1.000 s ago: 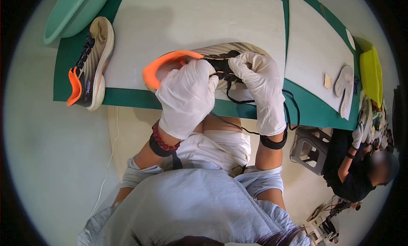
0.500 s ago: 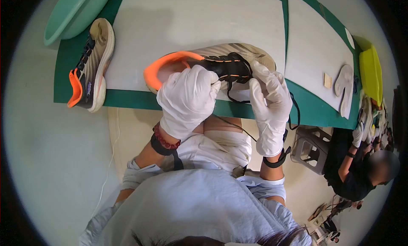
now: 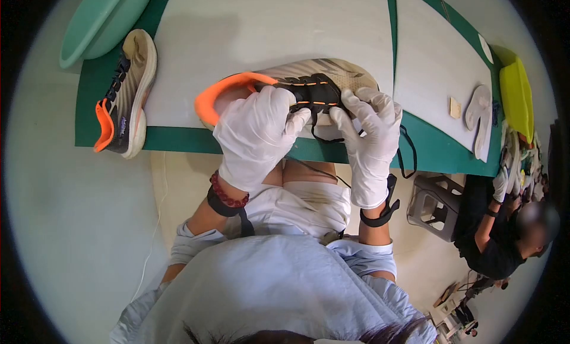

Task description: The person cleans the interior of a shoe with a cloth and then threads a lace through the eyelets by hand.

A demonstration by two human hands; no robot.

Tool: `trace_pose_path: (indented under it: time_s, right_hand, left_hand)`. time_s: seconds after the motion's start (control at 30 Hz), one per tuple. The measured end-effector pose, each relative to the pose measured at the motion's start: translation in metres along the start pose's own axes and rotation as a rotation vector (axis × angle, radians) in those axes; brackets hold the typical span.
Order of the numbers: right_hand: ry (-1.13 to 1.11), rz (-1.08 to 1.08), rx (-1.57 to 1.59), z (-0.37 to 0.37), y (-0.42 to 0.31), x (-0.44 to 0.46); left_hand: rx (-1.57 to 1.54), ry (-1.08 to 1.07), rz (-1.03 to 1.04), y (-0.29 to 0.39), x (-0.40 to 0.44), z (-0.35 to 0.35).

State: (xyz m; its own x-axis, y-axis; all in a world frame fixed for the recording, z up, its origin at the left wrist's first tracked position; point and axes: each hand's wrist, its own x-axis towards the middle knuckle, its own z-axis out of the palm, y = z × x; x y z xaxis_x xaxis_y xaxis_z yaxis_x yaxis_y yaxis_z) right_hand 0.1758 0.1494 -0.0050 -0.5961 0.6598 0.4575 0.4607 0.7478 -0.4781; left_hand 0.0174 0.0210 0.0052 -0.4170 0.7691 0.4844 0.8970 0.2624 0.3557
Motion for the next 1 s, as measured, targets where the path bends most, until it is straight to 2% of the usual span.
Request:
trace_pose_path:
  time_s: [0.07,0.17,0.2,0.3,0.37,0.43,0.5,0.57,0.6,0.63,0.7,0.77,0.8,0.87,0.9,0.97,1.0]
  right_hand:
    - [0.033,-0.020,0.016,-0.002,0.001,0.002]
    - [0.018,0.534,0.513,-0.016,-0.014,-0.001]
    - [0.016,0.602,0.675,-0.020,-0.010,-0.001]
    - [-0.331,0.791,0.990,-0.046,0.010,0.015]
    - [-0.505,0.790,1.103,-0.072,0.012,0.028]
    - [-0.614,0.754,1.092,-0.091,0.025,0.025]
    - [-0.658,0.683,0.950,-0.113,0.052,0.010]
    - [-0.638,0.758,0.783,-0.150,0.063,0.000]
    - [-0.693,0.936,0.699,-0.175,0.063,0.000]
    - [-0.652,0.944,0.731,-0.187,0.067,-0.010]
    - [-0.570,0.911,0.360,-0.208,0.062,-0.015]
    - [-0.337,0.814,0.011,-0.214,0.085,-0.025]
    - [-0.081,0.825,-0.093,-0.215,0.088,-0.024]
    - [0.012,0.660,-0.202,-0.217,0.098,-0.009]
    - [-0.002,0.595,-0.209,-0.212,0.093,0.008]
    - [0.219,0.438,0.111,-0.163,0.059,0.034]
    - [0.146,0.439,0.106,-0.143,0.038,0.045]
  left_hand:
    - [0.009,0.008,-0.004,0.000,-0.002,0.002]
    - [0.016,0.006,-0.012,0.001,0.001,0.001]
    - [0.019,0.000,-0.017,0.001,0.001,0.000]
    - [0.016,0.000,-0.019,0.000,0.000,0.002]
    - [0.000,-0.015,-0.031,0.002,0.001,0.000]
    - [-0.008,-0.021,-0.034,0.002,0.001,-0.001]
    - [-0.013,-0.010,-0.032,0.001,0.000,0.000]
    - [0.011,0.008,-0.006,-0.001,0.000,0.001]
    - [0.022,0.017,0.006,-0.001,0.000,0.002]
    - [0.013,0.020,0.009,-0.002,0.000,0.003]
    - [-0.006,0.024,0.019,-0.005,0.000,0.004]
    - [-0.014,0.007,0.015,-0.004,0.001,0.002]
    - [-0.014,0.002,0.014,-0.004,0.001,0.001]
    - [-0.013,-0.002,0.018,-0.004,0.000,0.002]
    - [-0.010,-0.002,0.021,-0.004,0.000,0.002]
    - [0.004,-0.002,0.019,-0.004,0.000,0.001]
    - [0.012,0.001,0.016,-0.004,0.000,0.001]
